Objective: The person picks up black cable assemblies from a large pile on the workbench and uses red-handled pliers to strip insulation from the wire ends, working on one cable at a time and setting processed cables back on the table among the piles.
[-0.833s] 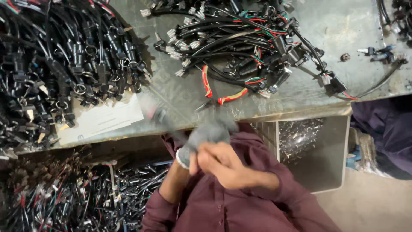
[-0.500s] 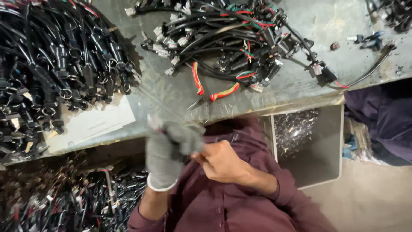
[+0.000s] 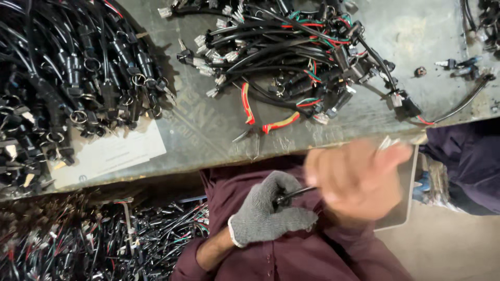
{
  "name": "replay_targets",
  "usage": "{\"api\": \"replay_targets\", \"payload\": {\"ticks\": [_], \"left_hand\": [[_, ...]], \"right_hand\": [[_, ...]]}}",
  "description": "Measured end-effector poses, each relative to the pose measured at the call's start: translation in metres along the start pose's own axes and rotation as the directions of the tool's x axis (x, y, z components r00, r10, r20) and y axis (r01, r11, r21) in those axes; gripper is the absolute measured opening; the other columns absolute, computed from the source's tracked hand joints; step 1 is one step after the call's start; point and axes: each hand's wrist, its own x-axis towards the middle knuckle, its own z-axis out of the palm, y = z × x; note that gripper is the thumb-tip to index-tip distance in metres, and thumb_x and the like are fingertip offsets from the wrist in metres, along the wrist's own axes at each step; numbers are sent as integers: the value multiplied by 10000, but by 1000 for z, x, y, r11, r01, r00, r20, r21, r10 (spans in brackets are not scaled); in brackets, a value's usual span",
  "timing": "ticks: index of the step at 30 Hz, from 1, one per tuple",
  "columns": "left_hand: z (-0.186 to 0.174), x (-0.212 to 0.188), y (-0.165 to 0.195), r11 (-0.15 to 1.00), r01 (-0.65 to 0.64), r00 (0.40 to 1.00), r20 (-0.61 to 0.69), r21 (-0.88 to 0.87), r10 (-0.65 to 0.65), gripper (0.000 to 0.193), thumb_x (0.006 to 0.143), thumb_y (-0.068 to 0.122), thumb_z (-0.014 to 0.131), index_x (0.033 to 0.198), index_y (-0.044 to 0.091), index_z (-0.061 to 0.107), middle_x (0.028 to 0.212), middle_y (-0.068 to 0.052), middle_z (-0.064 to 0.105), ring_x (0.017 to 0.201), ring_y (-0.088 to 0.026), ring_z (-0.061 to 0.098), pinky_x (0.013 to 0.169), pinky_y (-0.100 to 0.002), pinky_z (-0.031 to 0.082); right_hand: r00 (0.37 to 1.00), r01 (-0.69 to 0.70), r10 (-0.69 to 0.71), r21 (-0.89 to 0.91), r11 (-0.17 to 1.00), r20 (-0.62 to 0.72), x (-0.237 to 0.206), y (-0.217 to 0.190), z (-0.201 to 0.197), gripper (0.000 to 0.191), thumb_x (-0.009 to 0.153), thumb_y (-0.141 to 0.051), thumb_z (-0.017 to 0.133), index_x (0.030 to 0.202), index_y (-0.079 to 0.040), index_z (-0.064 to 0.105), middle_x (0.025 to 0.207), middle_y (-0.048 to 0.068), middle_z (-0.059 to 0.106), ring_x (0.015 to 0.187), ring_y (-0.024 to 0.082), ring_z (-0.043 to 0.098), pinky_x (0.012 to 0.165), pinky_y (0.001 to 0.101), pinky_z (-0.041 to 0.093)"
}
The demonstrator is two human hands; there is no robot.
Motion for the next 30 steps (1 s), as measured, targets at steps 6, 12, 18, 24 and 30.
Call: {"api": "replay_targets", "payload": {"ticks": [6,12,18,24,30], "left_hand": [[-41,45,25,964,-239,954,-157,120,256,289,967,209,728,1157,108,536,1013,-25,632,889,-120,613,782,-309,537],[-84,63,14,878,-374,926,173,300,336,245,1005,326,694,1048,88,658,998,-81,680,987,-275,667,853,-362,539],[-124,56,-4,619,54,983,152,-783,106,70,1040,158,686,1087,111,707,920,-6,665,837,-143,651,800,-310,543],[-152,63,6,918,-315,934,-95,240,345,318,1004,188,723,1266,24,651,1144,-34,703,1032,-111,658,916,-272,546],[-124,77,-18,961,-158,929,-363,-228,66,302,1018,90,679,1296,-17,629,1151,-39,713,1028,-106,658,918,-268,551]], "right_hand": [[994,-104,93,210,972,63,32,22,-31,574,1059,-606,253,803,-165,516,581,-3,508,493,193,515,526,351,478],[995,96,-93,291,952,-25,57,15,-59,631,1188,-578,251,826,-125,500,643,8,483,594,176,438,591,334,368],[989,-87,140,-563,822,52,74,105,-85,285,1114,-281,532,1217,-22,592,1152,125,612,1097,188,567,933,402,479],[734,-655,577,-598,461,-360,11,148,-93,254,1048,-190,625,1155,39,645,872,114,696,778,185,658,712,371,552],[910,-414,57,-891,184,-411,28,139,-71,475,860,-151,682,1302,-3,590,988,156,702,846,273,699,784,342,568]]}}
